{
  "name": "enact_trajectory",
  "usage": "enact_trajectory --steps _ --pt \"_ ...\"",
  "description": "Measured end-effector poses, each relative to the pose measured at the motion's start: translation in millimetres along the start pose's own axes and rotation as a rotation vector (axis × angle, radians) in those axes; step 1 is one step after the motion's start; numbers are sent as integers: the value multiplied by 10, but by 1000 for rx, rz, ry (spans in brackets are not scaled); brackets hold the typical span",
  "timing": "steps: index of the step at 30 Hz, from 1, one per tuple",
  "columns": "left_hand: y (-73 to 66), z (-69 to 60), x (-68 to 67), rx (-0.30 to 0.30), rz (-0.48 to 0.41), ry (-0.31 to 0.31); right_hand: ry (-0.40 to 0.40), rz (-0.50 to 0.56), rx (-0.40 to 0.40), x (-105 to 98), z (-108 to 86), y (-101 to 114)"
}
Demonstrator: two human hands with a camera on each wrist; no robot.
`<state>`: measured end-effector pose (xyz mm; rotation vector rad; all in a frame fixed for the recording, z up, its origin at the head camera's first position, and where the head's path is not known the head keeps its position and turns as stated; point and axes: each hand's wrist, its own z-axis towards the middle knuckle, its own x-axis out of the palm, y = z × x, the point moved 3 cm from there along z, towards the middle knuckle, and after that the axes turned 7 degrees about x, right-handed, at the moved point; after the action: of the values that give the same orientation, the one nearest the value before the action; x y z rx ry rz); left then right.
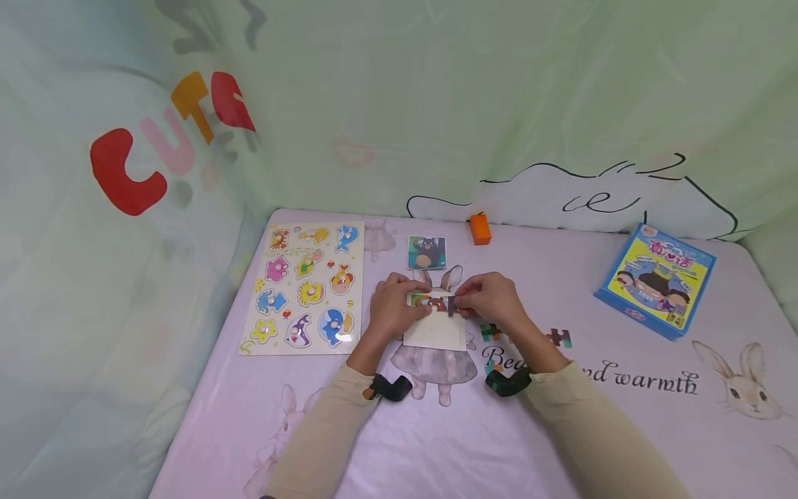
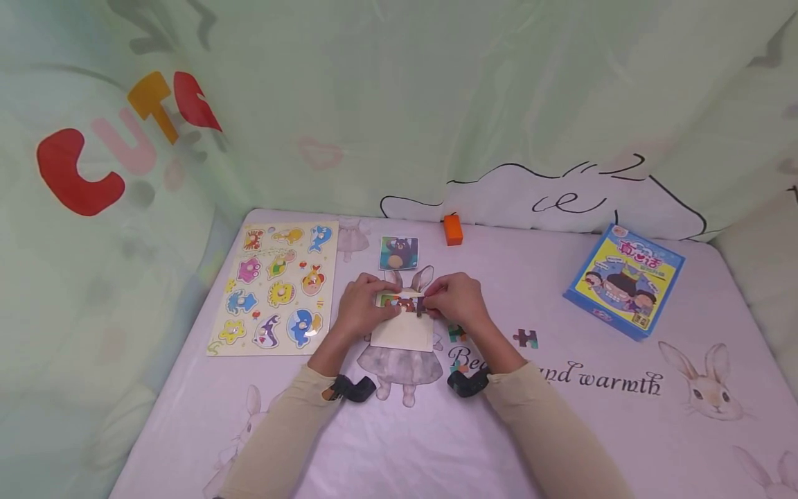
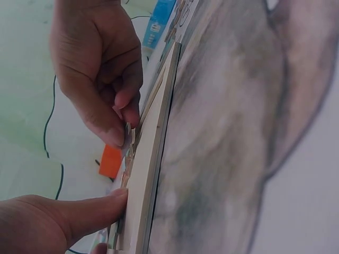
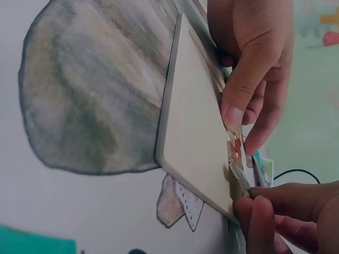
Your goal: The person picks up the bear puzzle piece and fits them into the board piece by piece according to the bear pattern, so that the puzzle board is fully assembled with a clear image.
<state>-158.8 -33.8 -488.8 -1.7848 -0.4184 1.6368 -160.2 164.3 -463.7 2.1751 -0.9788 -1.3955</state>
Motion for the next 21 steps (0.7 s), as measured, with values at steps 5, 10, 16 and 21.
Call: enact_trajectory --steps 5,10,16,21 --pt "-3 -1 0 2 3 -3 -32 -40 -28 11 -9 14" --pt "-12 -4 -2 -6 -1 -2 -43 -69 -48 12 -3 11" --pt "-17 0 -5 -9 4 -9 -23 -64 -56 -18 6 -9" --pt "-22 -4 -6 -10 2 -12 -23 -81 -72 -17 19 -22"
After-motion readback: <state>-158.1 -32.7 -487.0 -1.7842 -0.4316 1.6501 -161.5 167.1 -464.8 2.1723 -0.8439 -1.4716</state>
